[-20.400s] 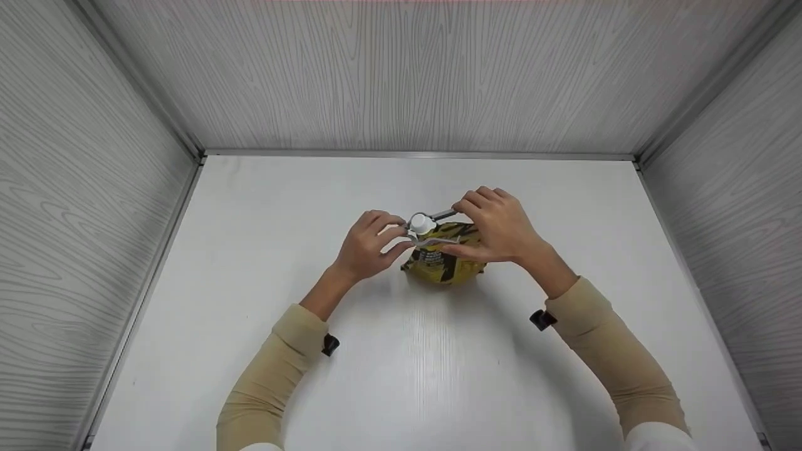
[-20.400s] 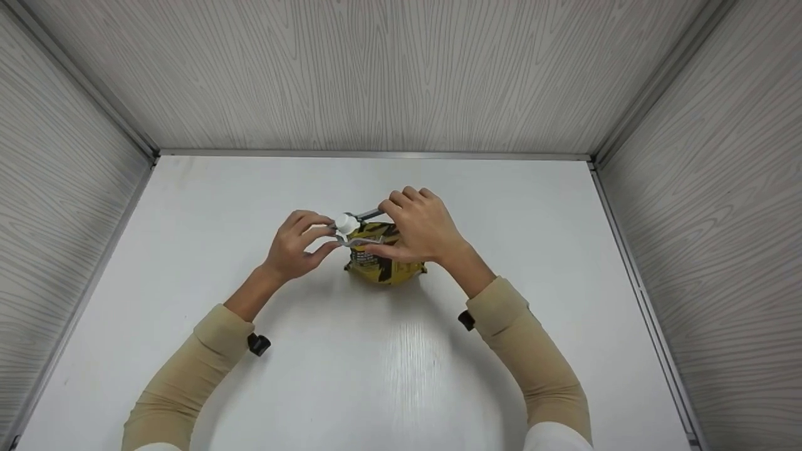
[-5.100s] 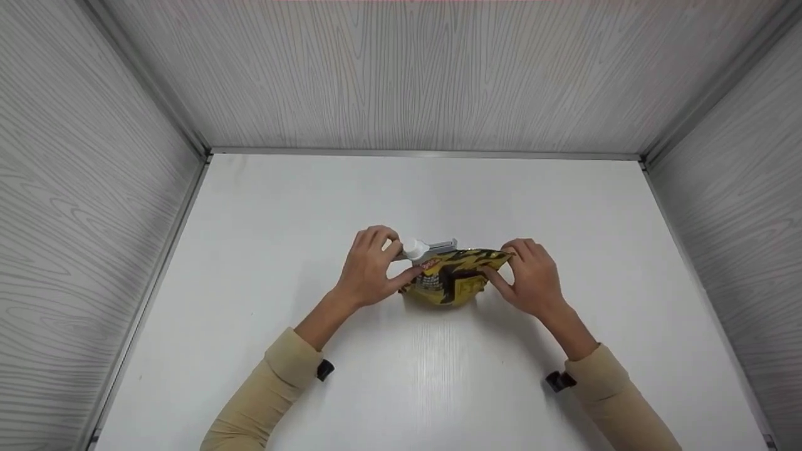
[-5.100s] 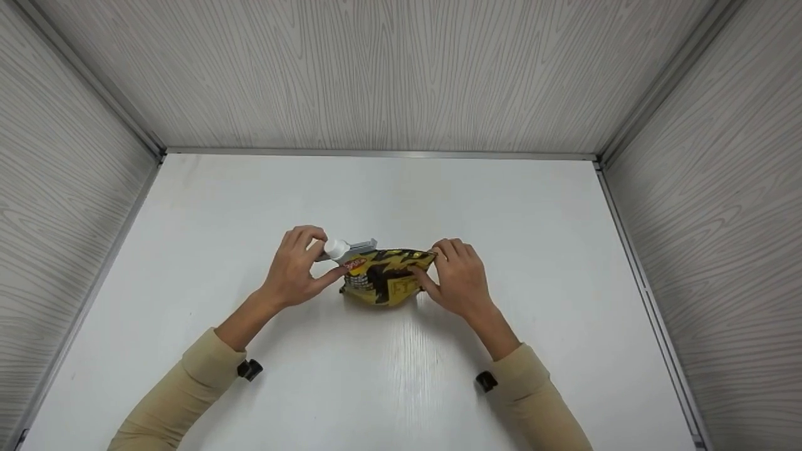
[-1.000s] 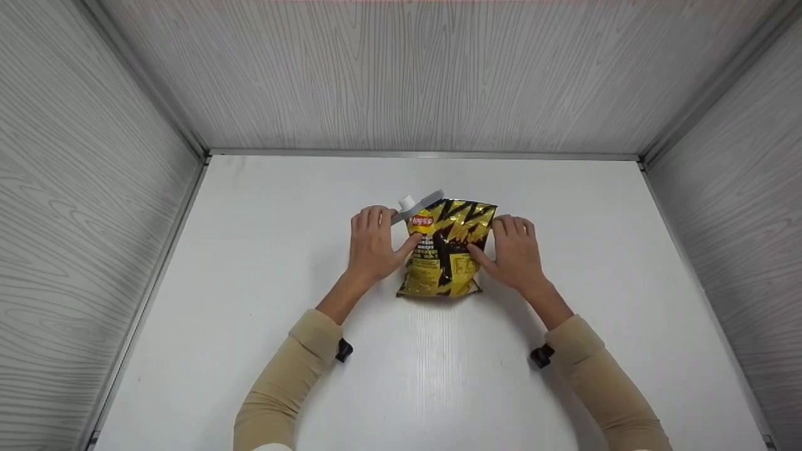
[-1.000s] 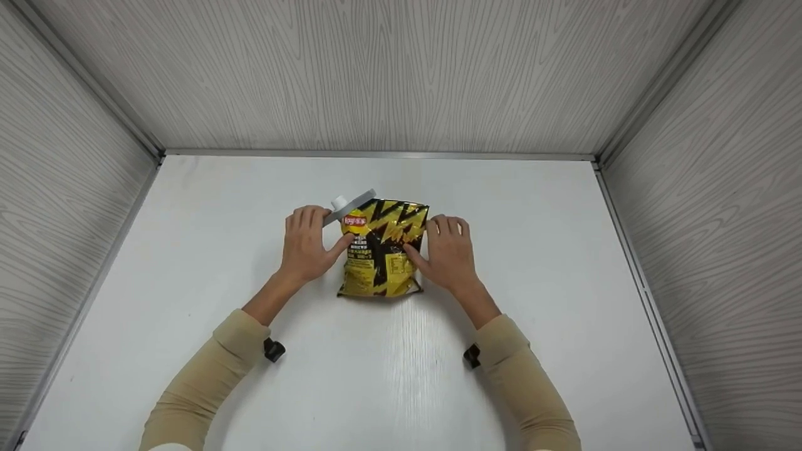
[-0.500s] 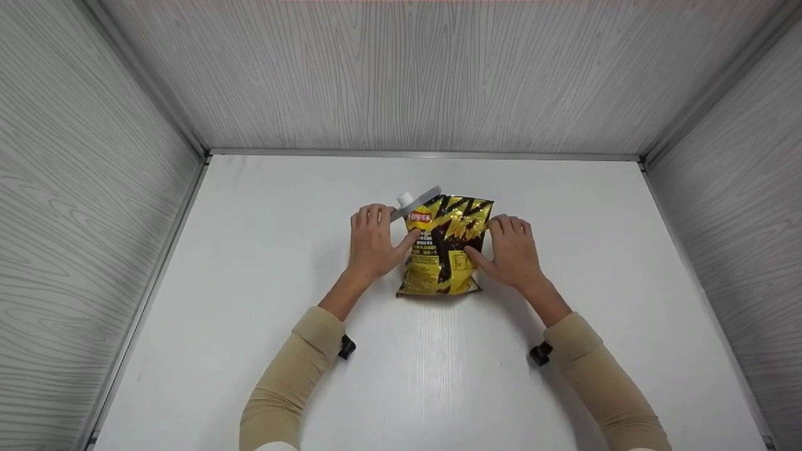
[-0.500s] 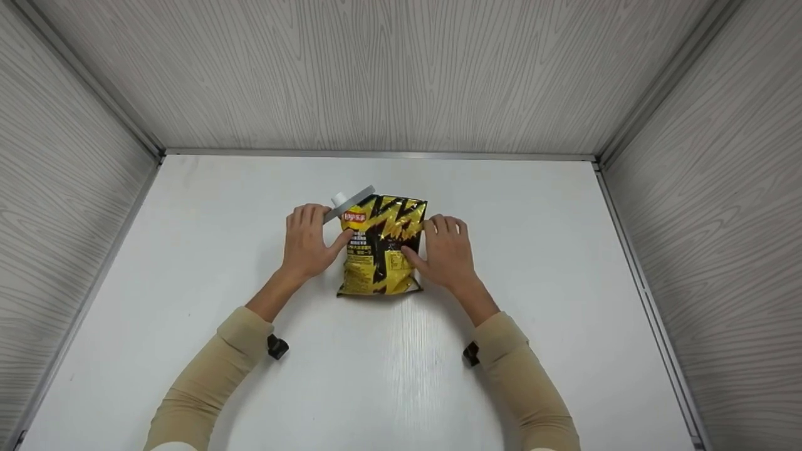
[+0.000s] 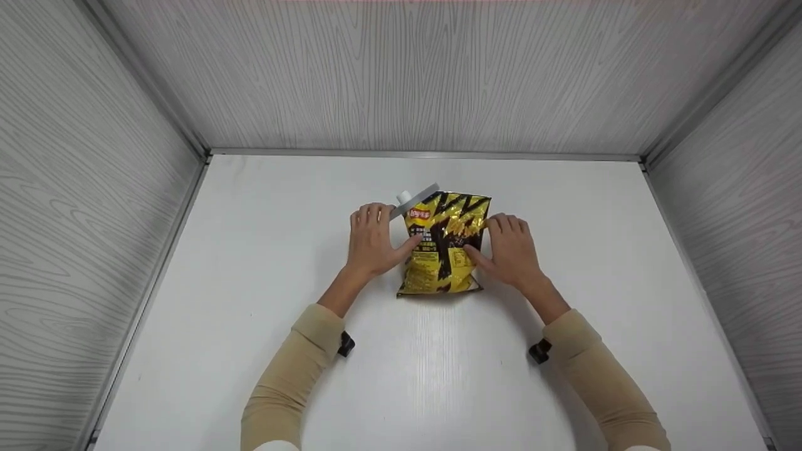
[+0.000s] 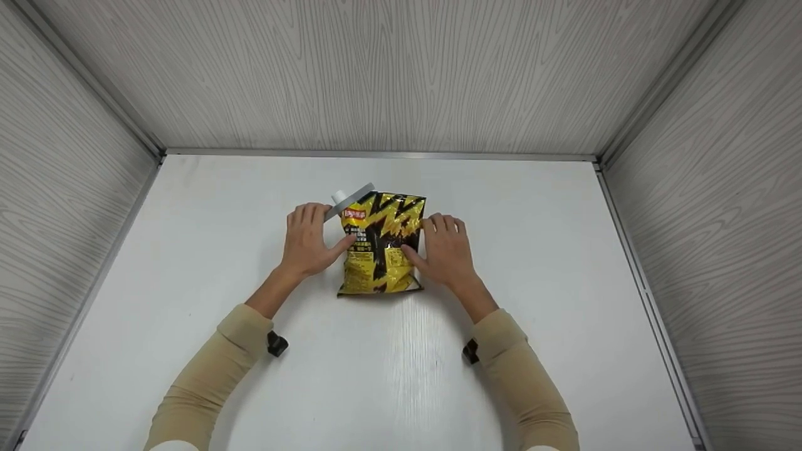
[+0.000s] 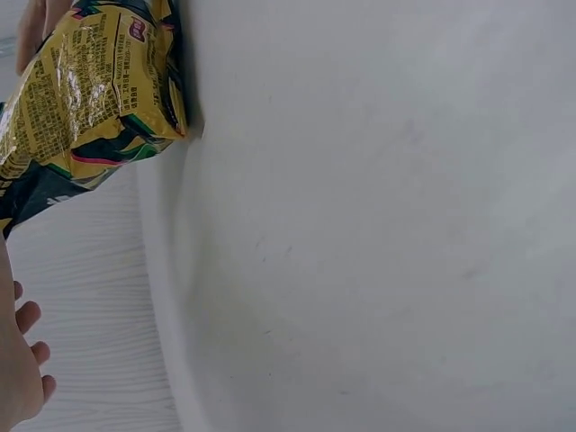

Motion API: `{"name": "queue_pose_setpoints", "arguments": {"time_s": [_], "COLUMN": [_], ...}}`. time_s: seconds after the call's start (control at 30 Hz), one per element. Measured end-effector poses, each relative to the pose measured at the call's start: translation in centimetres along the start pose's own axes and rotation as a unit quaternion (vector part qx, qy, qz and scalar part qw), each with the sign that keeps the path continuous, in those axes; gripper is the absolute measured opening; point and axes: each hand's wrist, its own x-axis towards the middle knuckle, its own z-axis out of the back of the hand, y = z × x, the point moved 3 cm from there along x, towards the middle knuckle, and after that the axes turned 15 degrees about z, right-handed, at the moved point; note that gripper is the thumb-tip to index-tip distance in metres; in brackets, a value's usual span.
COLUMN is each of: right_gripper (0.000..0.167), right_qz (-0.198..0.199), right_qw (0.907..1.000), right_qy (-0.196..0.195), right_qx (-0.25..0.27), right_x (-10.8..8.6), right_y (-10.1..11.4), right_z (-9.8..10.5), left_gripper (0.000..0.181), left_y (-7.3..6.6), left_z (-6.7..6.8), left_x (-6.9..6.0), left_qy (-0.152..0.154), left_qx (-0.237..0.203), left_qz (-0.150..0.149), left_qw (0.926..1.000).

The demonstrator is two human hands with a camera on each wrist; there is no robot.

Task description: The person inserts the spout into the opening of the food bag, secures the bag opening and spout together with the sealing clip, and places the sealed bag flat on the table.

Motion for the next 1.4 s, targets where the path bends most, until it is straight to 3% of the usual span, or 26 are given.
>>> {"name": "queue_pose_setpoints", "arguments": {"time_s": [0.77,1.17,1.4], "right_gripper": [0.072,0.067,0.066], "right_qz": [-0.013,-0.022,-0.024], "right_qw": [0.9996,0.9984,0.998], "right_qy": [0.014,0.026,0.034], "right_qx": [0.021,0.045,0.047], "right_x": [0.5,0.6,0.6], "right_y": [-0.6,-0.6,-0.6], "right_z": [-1.3,-1.7,-1.8], "left_gripper": [0.09,0.089,0.087], "left_y": [0.9,1.4,1.6], "left_z": [-1.3,-2.1,-2.4], "left_x": [1.6,2.3,2.5], "left_qy": [-0.009,0.021,0.023], "left_qx": [0.012,0.027,0.025], "left_qz": [0.007,0.025,0.029], "left_qw": [0.9999,0.9991,0.999]}}
